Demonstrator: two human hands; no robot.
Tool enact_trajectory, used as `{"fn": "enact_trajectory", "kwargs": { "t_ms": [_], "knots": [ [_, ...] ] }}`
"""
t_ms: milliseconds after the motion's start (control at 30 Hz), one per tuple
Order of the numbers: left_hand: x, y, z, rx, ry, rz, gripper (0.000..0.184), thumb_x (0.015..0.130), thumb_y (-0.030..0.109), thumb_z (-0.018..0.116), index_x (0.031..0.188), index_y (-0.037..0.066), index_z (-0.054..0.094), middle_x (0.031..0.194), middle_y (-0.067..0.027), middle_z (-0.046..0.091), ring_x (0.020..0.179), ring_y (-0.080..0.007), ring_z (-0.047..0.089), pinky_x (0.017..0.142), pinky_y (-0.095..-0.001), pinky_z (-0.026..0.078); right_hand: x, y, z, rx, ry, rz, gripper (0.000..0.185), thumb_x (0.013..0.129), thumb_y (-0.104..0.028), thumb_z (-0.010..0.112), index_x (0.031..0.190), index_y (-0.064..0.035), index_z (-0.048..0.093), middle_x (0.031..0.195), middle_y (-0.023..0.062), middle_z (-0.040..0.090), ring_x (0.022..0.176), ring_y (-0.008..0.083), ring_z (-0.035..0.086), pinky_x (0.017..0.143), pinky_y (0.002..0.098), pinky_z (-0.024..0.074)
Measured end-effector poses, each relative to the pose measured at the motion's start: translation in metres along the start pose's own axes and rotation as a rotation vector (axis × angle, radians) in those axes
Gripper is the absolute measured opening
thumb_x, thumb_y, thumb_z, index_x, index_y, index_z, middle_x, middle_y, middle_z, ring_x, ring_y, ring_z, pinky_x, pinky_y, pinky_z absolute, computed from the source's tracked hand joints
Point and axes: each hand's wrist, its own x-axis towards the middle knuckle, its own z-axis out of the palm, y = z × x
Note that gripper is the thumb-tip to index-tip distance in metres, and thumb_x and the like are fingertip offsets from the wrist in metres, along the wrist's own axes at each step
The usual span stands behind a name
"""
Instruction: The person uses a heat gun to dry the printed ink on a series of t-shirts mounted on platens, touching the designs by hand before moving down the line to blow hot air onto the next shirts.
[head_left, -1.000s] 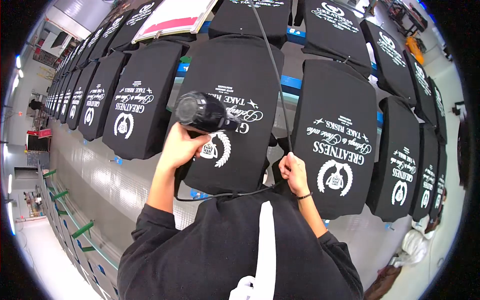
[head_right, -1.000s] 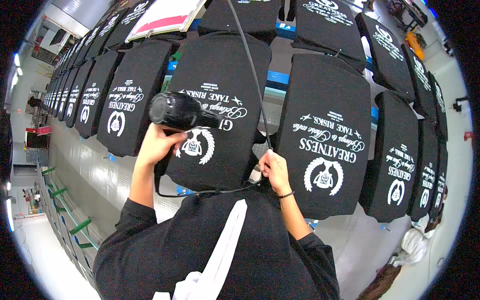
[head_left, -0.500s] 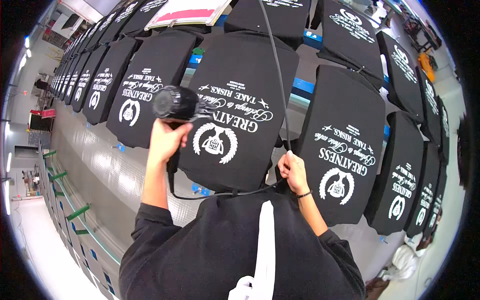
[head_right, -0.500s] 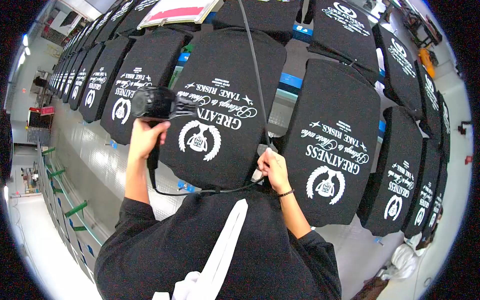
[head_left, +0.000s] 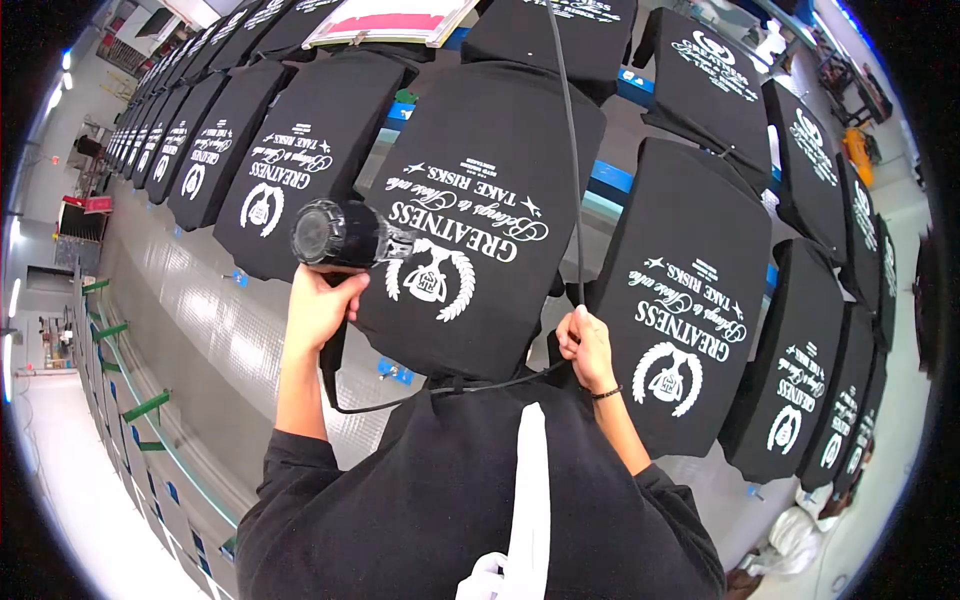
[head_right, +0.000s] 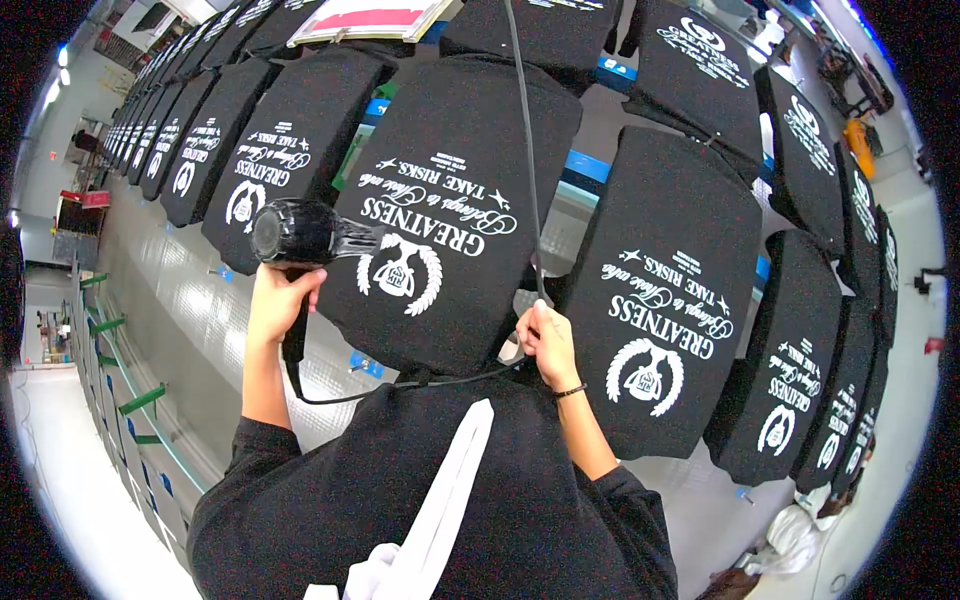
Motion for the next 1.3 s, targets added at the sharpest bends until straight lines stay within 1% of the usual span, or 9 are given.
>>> {"fn": "enact_trajectory", "kwargs": {
  "t_ms": [133, 200, 400, 733, 933, 1033, 1100, 1167, 1300],
  "knots": [
    [-0.022, -0.012, -0.02, -0.029, 0.041, -0.048, 0.005, 0.079, -0.002, 0.068, 0.083, -0.005, 0.065, 0.061, -0.0047, 0.058, 0.046, -0.011, 0.052, 0.044, -0.0259, 0.043, 0.006, -0.003, 0.009, 0.029, -0.041, 0.024, 0.05, 0.106, -0.039, 0.039, 0.073, -0.0033, 0.053, 0.063, 0.0003, 0.048, 0.05, 0.0044, 0.031, 0.045, 0.0203, 0.0248],
    [-0.037, -0.014, -0.024, -0.024, 0.051, -0.083, 0.007, 0.079, -0.002, 0.069, 0.085, -0.005, 0.065, 0.06, -0.0052, 0.058, 0.047, -0.0111, 0.052, 0.044, -0.0261, 0.043, 0.007, -0.007, 0.014, -0.013, -0.02, 0.032, 0.052, 0.106, -0.04, 0.038, 0.064, -0.0097, 0.037, 0.065, 0.0054, 0.049, 0.05, 0.0051, 0.028, 0.044, 0.0204, 0.0239],
    [-0.041, -0.02, -0.022, 0.018, 0.09, -0.07, 0.01, 0.079, -0.001, 0.069, 0.087, -0.007, 0.065, 0.064, -0.0063, 0.061, 0.047, -0.0106, 0.053, 0.045, -0.0266, 0.044, 0.008, -0.001, 0.022, -0.037, -0.046, 0.052, 0.051, 0.106, -0.039, 0.038, 0.064, -0.0104, 0.036, 0.065, 0.0053, 0.049, 0.05, 0.0052, 0.028, 0.044, 0.0201, 0.0239],
    [-0.021, -0.002, 0.024, -0.042, -0.158, -0.025, 0.013, 0.078, -0.001, 0.072, 0.087, -0.006, 0.064, 0.067, -0.0054, 0.063, 0.051, -0.0091, 0.055, 0.045, -0.0255, 0.045, -0.003, -0.004, 0.014, -0.047, -0.002, -0.007, 0.051, 0.106, -0.038, 0.038, 0.069, -0.005, 0.045, 0.065, 0.0043, 0.047, 0.05, 0.005, 0.028, 0.044, 0.0201, 0.0231],
    [-0.05, -0.008, -0.004, -0.071, -0.24, -0.093, 0.017, 0.077, -0.001, 0.073, 0.092, -0.006, 0.065, 0.069, -0.0057, 0.064, 0.051, -0.01, 0.055, 0.045, -0.0257, 0.044, -0.001, 0.002, 0.012, -0.002, -0.005, -0.002, 0.053, 0.106, -0.04, 0.038, 0.071, -0.0033, 0.052, 0.061, -0.0004, 0.045, 0.049, 0.0045, 0.03, 0.045, 0.0204, 0.0247],
    [-0.061, -0.006, -0.024, -0.04, -0.054, -0.094, 0.013, 0.077, -0.002, 0.072, 0.087, -0.007, 0.065, 0.071, -0.0065, 0.065, 0.051, -0.0099, 0.054, 0.045, -0.0261, 0.044, 0.002, 0.005, 0.018, 0.02, -0.044, -0.003, 0.053, 0.106, -0.04, 0.038, 0.07, -0.0034, 0.052, 0.06, -0.0004, 0.045, 0.049, 0.0046, 0.03, 0.045, 0.0206, 0.0247],
    [-0.057, -0.008, -0.031, 0.004, 0.017, -0.075, 0.012, 0.077, -0.001, 0.072, 0.085, -0.007, 0.065, 0.07, -0.0065, 0.064, 0.05, -0.0098, 0.054, 0.044, -0.0261, 0.044, 0.005, 0.006, 0.024, 0.037, -0.047, 0.039, 0.05, 0.106, -0.039, 0.037, 0.065, -0.0107, 0.034, 0.065, 0.0058, 0.048, 0.049, 0.0054, 0.028, 0.043, 0.0201, 0.0236],
    [-0.048, -0.008, -0.031, 0.063, 0.117, -0.072, 0.01, 0.077, -0.001, 0.071, 0.083, -0.006, 0.064, 0.067, -0.0062, 0.063, 0.048, -0.0094, 0.053, 0.043, -0.0259, 0.043, 0.008, 0.005, 0.028, 0.011, -0.075, 0.035, 0.05, 0.106, -0.039, 0.037, 0.065, -0.0108, 0.034, 0.065, 0.0058, 0.048, 0.049, 0.0054, 0.028, 0.043, 0.0201, 0.0237],
    [-0.027, -0.017, -0.015, -0.049, 0.083, 0.01, 0.009, 0.078, -0.001, 0.071, 0.083, -0.005, 0.065, 0.062, -0.005, 0.061, 0.047, -0.0092, 0.052, 0.042, -0.0259, 0.042, 0.01, -0.001, 0.03, -0.056, -0.1, 0.027, 0.05, 0.106, -0.037, 0.037, 0.065, -0.0107, 0.034, 0.065, 0.0059, 0.049, 0.049, 0.0054, 0.029, 0.043, 0.0199, 0.0244]
  ]
}}
